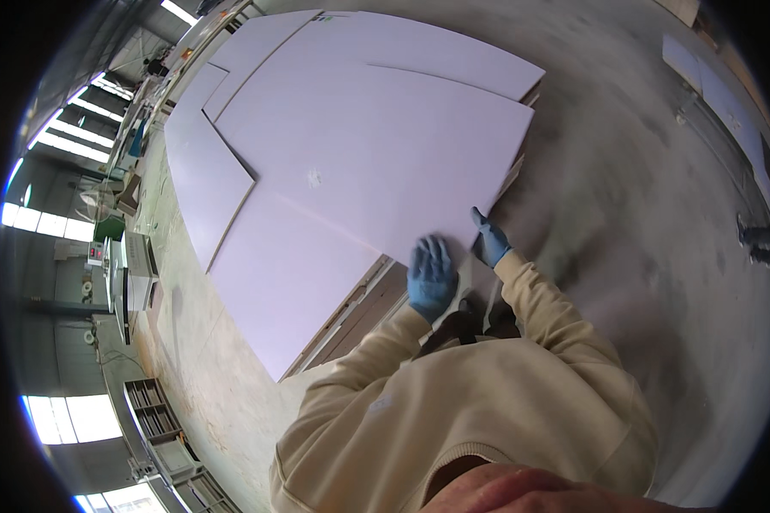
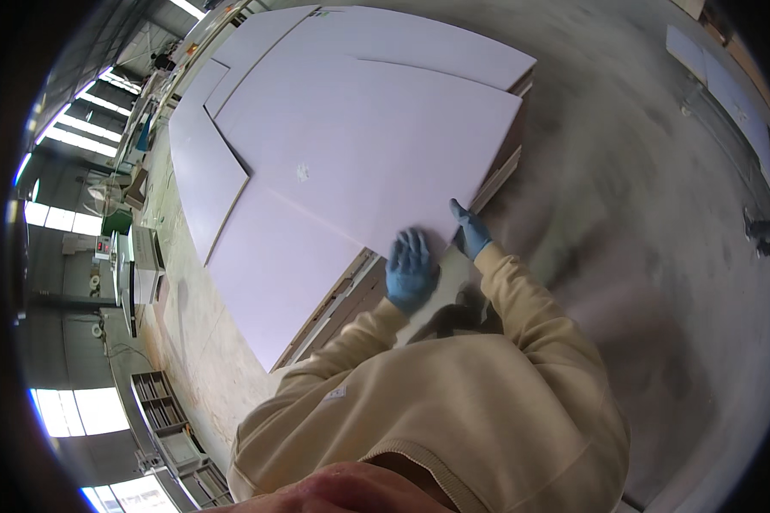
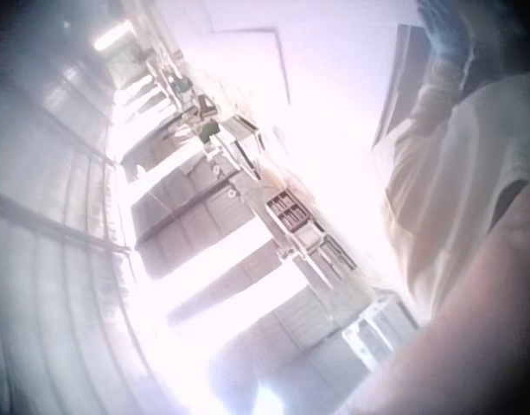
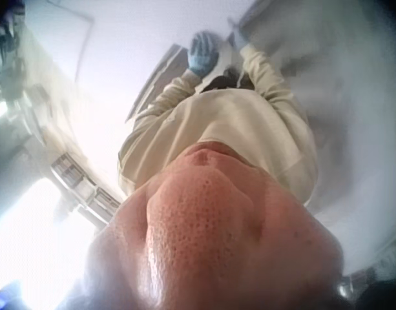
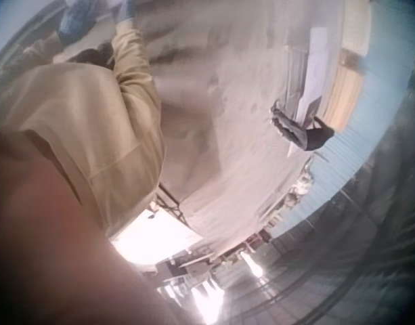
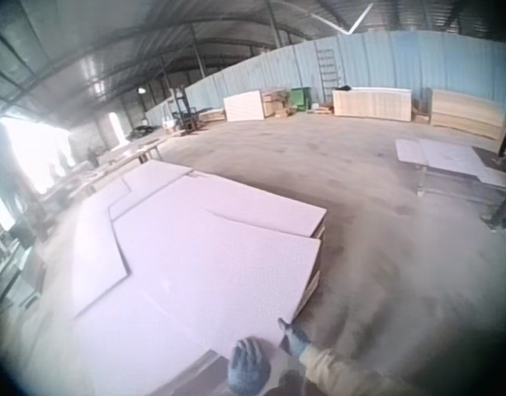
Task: The person lifts and places large white panels onto a stack, then wipes smaller brown panels with a cloth and adds them to the stack. The person also picks up a cloth from the floor and uses it to wipe the panels before stacking.
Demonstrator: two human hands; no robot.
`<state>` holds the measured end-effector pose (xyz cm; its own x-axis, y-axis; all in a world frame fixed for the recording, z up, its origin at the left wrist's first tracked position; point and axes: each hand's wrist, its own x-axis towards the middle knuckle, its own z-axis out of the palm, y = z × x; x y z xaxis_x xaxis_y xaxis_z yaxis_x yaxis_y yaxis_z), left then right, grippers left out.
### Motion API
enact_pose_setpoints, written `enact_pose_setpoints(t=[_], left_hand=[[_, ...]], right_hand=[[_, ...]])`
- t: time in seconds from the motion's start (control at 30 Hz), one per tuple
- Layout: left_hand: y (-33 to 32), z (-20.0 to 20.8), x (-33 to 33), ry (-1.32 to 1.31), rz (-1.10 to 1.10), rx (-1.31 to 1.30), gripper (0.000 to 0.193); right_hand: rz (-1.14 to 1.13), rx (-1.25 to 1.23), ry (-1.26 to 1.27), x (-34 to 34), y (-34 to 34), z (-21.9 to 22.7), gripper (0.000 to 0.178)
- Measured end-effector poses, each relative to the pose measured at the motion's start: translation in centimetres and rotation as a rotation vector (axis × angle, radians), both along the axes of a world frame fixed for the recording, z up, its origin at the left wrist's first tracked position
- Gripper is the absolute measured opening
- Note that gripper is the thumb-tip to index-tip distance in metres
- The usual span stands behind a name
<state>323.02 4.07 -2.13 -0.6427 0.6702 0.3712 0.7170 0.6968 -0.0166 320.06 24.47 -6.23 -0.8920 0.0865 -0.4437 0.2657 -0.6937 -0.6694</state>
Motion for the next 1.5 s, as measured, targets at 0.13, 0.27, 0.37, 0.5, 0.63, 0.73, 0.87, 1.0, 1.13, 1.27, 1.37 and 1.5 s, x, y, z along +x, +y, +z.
enact_pose_setpoints(t=[0.13,0.27,0.37,0.5,0.63,0.73,0.87,1.0,1.13,1.27,1.37,1.5], left_hand=[[1.8,2.8,1.1,-0.213,0.028,-0.001,0.088],[1.0,5.7,-1.7,-0.259,-0.069,0.047,0.083],[-1.0,6.7,-5.3,-0.080,0.194,0.161,0.095],[-4.8,6.1,-12.0,-0.151,0.797,0.805,0.096],[-4.9,4.4,-11.4,-0.690,0.921,1.479,0.074],[-1.8,3.6,-8.0,-0.808,1.040,1.607,0.059],[1.8,2.1,-7.0,-1.082,1.113,1.931,0.040],[2.4,0.0,-7.6,-1.258,1.062,2.165,0.040],[4.0,-3.2,-6.3,-1.636,0.686,2.128,0.039],[5.4,-4.4,-5.0,-1.598,0.636,2.076,0.040],[5.2,-3.6,-5.3,-1.611,0.565,2.012,0.040],[5.2,-2.0,-6.5,-1.617,0.562,1.996,0.041]], right_hand=[[-0.061,-0.248,-0.064,-1.7,0.7,-0.7,0.043],[-0.153,-0.197,0.001,-0.4,2.0,-0.7,0.028],[-0.205,-0.132,0.003,1.0,4.6,-0.5,0.019],[-0.111,-0.205,0.133,3.2,12.1,-1.8,0.016],[-0.171,0.146,-0.117,6.3,17.9,-5.5,0.027],[-0.187,0.344,-0.062,6.3,23.8,-7.4,0.035],[-0.121,0.176,-0.182,5.4,29.8,-6.1,0.043],[-0.133,0.226,-0.234,4.8,34.2,-0.5,0.048],[0.033,0.549,-0.570,-0.1,39.3,2.5,0.046],[0.088,0.522,-0.465,-7.0,41.0,1.9,0.045],[-0.186,1.773,-0.123,-12.2,39.3,1.6,0.045],[-0.469,2.305,0.322,-21.6,40.4,3.0,0.055]])
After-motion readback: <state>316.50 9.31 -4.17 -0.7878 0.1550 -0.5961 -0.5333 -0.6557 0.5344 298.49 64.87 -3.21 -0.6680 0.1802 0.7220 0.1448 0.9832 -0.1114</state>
